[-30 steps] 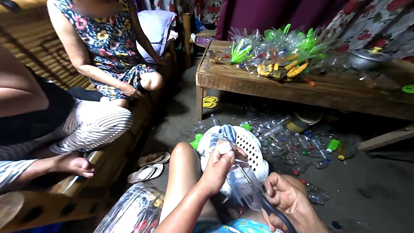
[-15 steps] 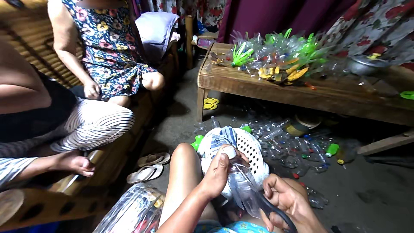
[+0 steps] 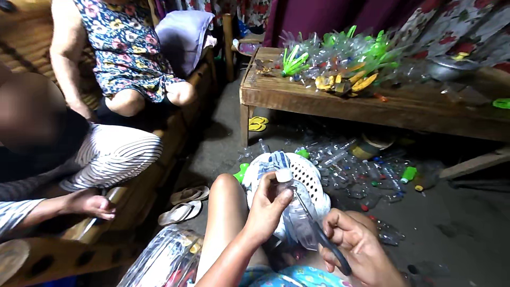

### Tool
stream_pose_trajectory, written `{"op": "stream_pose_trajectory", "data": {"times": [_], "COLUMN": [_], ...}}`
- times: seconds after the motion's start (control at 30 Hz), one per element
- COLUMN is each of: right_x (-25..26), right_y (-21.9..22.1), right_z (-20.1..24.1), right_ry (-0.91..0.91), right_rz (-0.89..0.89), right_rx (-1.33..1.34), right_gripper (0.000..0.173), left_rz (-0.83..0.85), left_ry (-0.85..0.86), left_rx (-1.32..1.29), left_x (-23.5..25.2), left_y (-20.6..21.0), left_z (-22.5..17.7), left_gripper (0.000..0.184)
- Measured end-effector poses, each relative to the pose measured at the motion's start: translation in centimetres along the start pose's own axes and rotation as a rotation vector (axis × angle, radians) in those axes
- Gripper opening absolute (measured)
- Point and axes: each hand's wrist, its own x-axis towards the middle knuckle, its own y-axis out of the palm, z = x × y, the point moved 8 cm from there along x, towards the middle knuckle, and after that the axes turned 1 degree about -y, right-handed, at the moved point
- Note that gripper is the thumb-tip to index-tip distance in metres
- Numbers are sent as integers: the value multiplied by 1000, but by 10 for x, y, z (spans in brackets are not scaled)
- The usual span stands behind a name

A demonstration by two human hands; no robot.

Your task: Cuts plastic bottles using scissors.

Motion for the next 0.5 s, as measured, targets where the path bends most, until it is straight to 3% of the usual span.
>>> {"op": "stream_pose_trajectory", "data": {"times": [0.17, 0.37, 0.5], "right_x": [-2, -31, -44], "right_y": [15, 6, -16], "right_z": [-12, -9, -25], "right_ry": [87, 185, 233], "right_rz": [115, 304, 343], "right_rx": [-156, 6, 245], "right_gripper": [33, 38, 54], "left_rz": [-79, -334, -317], "left_ry": [-68, -261, -330], "left_rx": [-19, -24, -106], "left_x": [1, 14, 16], "left_y": [2, -20, -13], "left_z": [0, -7, -10], "left_gripper": [29, 33, 35]}}
